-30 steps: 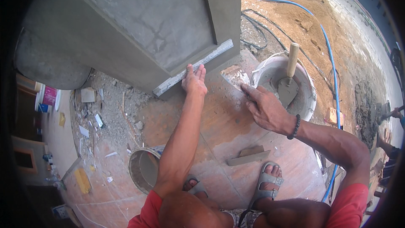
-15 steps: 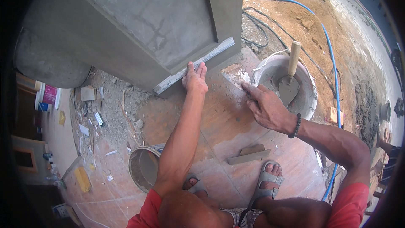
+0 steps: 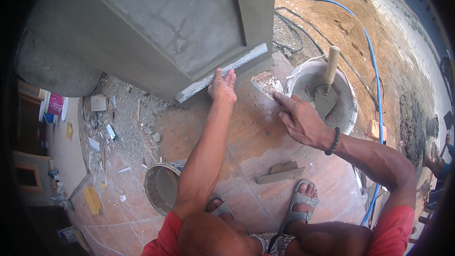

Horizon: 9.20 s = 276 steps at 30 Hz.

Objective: The person applies wet cement to the base of a wall using a trowel and a straight metal guide. They repeatedly scoop cement from a bucket, spread it along the wall edge, and smooth the surface with the guide and a wooden float.

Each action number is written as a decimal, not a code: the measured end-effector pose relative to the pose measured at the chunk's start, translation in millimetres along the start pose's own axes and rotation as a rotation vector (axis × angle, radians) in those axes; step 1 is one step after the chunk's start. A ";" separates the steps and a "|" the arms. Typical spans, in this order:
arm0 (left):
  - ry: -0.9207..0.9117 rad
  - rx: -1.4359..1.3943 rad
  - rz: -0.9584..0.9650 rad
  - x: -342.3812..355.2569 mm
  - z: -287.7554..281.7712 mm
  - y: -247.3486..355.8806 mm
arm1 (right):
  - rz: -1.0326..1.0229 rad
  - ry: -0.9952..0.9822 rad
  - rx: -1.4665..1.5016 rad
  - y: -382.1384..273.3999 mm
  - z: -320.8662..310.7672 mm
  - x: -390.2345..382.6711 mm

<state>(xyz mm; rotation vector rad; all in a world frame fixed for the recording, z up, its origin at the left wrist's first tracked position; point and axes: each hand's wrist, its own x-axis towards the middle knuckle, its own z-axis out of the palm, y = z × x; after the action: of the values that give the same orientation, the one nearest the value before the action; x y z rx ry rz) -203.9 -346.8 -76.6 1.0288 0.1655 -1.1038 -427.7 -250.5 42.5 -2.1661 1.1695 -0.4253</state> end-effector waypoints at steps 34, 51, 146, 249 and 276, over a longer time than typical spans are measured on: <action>-0.686 0.566 0.290 -149.4 -79.0 128.4 | 0.382 -0.195 1.347 -19.3 -14.5 -35.7; -0.638 0.449 0.398 -171.3 -77.2 117.2 | 0.312 -0.362 1.455 -53.5 13.4 -36.3; 0.257 0.281 0.443 35.8 -294.8 342.9 | 0.469 -0.225 1.552 -70.5 10.9 -34.2; -0.995 1.201 -0.458 -207.0 8.1 20.2 | 0.162 0.396 -0.388 14.9 -55.3 -69.6; -0.935 1.250 -0.549 -196.9 17.1 35.2 | 0.287 0.496 -0.416 49.8 -66.5 -69.8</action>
<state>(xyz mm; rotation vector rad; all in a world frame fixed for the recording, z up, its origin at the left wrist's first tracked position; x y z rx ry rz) -278.0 -228.2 67.4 1.4231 -1.1994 -2.1704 -533.9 -237.6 60.3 -2.2447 1.9613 -0.6616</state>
